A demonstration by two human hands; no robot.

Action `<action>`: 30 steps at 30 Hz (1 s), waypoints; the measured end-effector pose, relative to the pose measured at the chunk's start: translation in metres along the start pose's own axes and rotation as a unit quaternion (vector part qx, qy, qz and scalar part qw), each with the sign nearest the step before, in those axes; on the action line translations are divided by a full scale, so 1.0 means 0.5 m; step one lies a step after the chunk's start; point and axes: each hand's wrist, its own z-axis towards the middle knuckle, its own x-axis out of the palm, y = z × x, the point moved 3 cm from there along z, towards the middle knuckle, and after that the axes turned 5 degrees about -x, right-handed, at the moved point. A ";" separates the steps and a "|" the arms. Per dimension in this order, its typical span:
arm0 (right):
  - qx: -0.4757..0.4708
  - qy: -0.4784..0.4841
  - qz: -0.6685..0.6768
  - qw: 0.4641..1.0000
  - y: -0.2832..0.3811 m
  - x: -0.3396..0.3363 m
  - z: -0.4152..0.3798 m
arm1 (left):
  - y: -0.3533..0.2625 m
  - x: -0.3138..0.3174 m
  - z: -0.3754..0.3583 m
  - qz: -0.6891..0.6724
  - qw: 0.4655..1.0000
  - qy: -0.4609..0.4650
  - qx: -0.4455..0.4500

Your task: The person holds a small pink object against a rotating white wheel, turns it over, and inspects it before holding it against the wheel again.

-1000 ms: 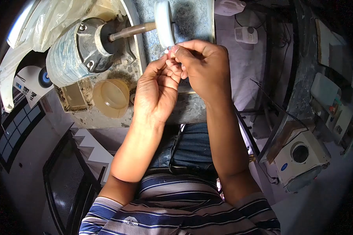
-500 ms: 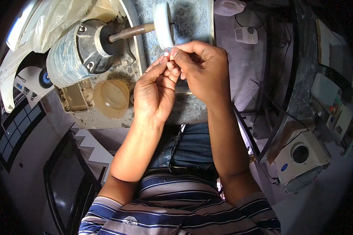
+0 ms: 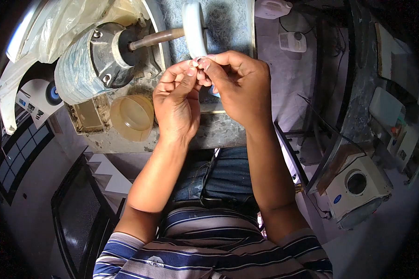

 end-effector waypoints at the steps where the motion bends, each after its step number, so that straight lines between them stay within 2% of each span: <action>1: 0.000 0.000 0.000 1.000 0.001 0.000 0.000 | -0.001 -0.001 0.003 0.026 0.999 0.004 0.031; 2: -0.003 0.002 0.006 1.000 0.003 0.000 0.000 | -0.004 -0.002 0.004 0.053 0.997 0.008 0.062; 9: -0.003 0.000 0.011 1.000 0.005 0.000 -0.001 | -0.010 0.001 0.008 0.081 0.994 0.009 0.072; 17: 0.017 -0.011 -0.006 1.000 -0.001 0.002 0.001 | 0.005 -0.002 0.005 0.019 1.000 -0.002 -0.002; 21: 0.011 -0.020 -0.001 1.000 -0.002 0.001 0.000 | 0.008 0.000 0.004 0.014 1.000 -0.006 -0.003; 23: 0.005 -0.019 0.004 1.000 0.003 0.003 -0.002 | 0.005 0.002 0.001 0.028 0.999 -0.002 0.027; 30: 0.019 -0.008 0.007 1.000 0.004 0.004 -0.002 | 0.001 0.000 0.004 0.042 0.998 -0.006 0.048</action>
